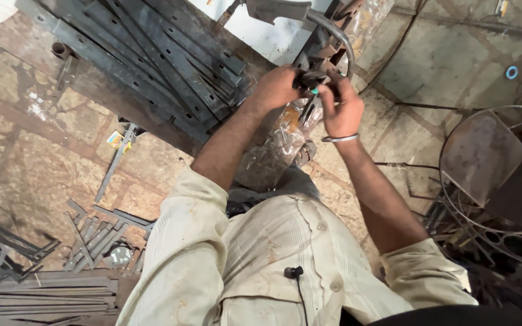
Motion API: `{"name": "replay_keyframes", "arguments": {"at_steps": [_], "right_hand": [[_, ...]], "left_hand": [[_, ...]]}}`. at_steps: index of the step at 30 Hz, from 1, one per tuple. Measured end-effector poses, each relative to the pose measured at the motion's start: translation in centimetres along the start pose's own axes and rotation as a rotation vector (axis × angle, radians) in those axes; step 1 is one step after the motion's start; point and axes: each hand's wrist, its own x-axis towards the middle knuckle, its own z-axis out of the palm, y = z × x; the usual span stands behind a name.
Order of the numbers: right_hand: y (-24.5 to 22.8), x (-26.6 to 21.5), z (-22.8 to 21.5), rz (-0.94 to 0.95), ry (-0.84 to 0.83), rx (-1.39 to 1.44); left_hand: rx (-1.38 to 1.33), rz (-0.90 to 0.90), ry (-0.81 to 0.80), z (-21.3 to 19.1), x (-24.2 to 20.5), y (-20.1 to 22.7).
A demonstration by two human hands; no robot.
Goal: Welding and assembling metal components on a workbench in a workshop environment.
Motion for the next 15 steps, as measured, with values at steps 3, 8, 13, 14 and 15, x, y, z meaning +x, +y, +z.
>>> {"name": "replay_keyframes", "arguments": {"at_steps": [3, 8, 13, 14, 15], "right_hand": [[1.6, 2.1, -1.5, 0.033, -0.006, 0.029], [3.9, 8.8, -1.9, -0.022, -0.082, -0.112], [4.6, 14.4, 1.4, -0.183, -0.315, -0.283], [4.7, 15.1, 2.3, -0.160, -0.412, -0.322], [4.6, 15.9, 3.3, -0.143, -0.511, -0.360]], "left_hand": [[0.085, -0.051, 0.034, 1.1, 0.1, -0.3], [0.212, -0.073, 0.035, 1.8, 0.3, -0.3], [0.255, -0.090, 0.045, 2.2, 0.5, -0.3], [0.236, -0.130, 0.026, 2.2, 0.4, 0.1], [0.219, -0.172, 0.012, 1.9, 0.4, 0.3]]}}
